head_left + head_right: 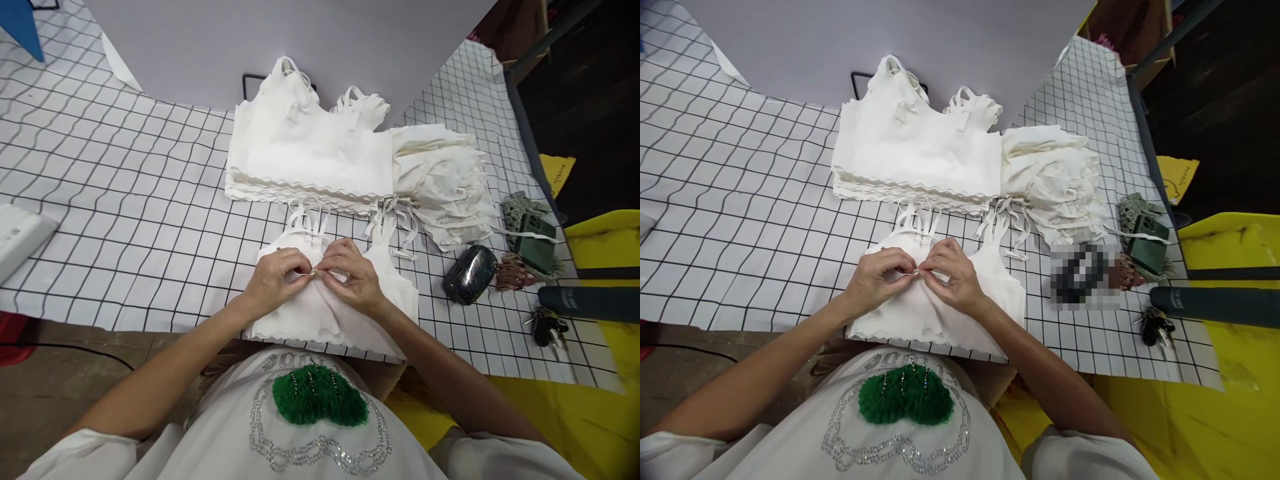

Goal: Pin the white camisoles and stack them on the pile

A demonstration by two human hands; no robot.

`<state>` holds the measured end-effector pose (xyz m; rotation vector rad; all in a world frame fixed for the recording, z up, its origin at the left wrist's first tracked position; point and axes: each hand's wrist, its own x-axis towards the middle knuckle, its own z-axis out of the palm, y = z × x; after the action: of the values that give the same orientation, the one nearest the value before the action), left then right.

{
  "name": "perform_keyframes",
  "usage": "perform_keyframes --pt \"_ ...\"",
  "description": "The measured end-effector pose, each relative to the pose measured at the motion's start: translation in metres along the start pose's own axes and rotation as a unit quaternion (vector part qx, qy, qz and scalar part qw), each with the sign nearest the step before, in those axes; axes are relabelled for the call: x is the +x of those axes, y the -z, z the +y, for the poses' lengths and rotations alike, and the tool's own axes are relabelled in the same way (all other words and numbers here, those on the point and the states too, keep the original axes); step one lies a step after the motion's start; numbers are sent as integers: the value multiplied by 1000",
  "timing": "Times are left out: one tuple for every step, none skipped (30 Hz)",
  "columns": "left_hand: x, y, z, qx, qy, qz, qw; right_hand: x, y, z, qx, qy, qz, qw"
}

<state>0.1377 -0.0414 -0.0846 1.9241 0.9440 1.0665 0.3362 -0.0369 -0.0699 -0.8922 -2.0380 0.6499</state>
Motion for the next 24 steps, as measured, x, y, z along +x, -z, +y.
perform_keyframes --pt "0 0 0 0 2 -2 1000 0 0 0 3 0 0 1000" --pt "0 0 0 1 4 -4 1000 0 0 0 5 -1 -1 1000" --pt "0 0 0 3 6 -5 1000 0 -1 0 6 -3 -4 1000" --pt "0 1 0 4 7 -6 1000 0 -1 0 7 -5 -7 1000" --pt "0 1 0 6 9 -8 1000 0 -1 0 7 -9 -12 1000" --pt "0 1 0 8 11 -9 1000 0 -1 1 7 -11 -16 1000" --pt "0 1 0 10 11 -9 1000 0 -1 1 7 -12 -20 1000" --pt "0 1 0 10 11 -10 1000 0 -1 2 7 -11 -22 1000" --pt "0 1 0 10 11 -10 1000 -1 -1 2 5 -8 -23 1000" --pt "0 1 0 9 10 -10 1000 -1 0 3 3 -3 -22 1000" --pt "0 1 0 7 10 -10 1000 -1 0 3 1 4 -20 1000" --pt "0 1 0 5 9 -10 1000 0 0 4 0 12 -18 1000" --pt "0 1 0 4 9 -11 1000 0 0 4 -3 19 -18 1000" --pt "0 1 0 5 9 -12 1000 0 1 4 -7 23 -20 1000" --pt "0 1 0 7 9 -13 1000 0 1 5 -12 26 -24 999" --pt "0 1 0 10 9 -14 1000 1 2 5 -18 27 -30 999" --pt "0 1 0 13 8 -15 1000 1 2 5 -23 26 -36 999" --pt "0 1 0 16 7 -16 1000 2 2 5 -26 26 -41 998" --pt "0 1 0 19 6 -16 1000 2 3 5 -26 26 -42 998" --pt "0 1 0 21 6 -16 1000 2 3 5 -22 25 -42 999" --pt "0 1 0 22 6 -16 1000 3 3 5 -17 23 -40 999" --pt "0 1 -1 21 6 -16 1000 3 4 5 -12 19 -38 999" --pt "0 1 -1 20 7 -16 1000 4 4 5 -8 14 -35 999" --pt "0 1 -1 18 8 -17 1000 4 4 5 -5 9 -34 999"
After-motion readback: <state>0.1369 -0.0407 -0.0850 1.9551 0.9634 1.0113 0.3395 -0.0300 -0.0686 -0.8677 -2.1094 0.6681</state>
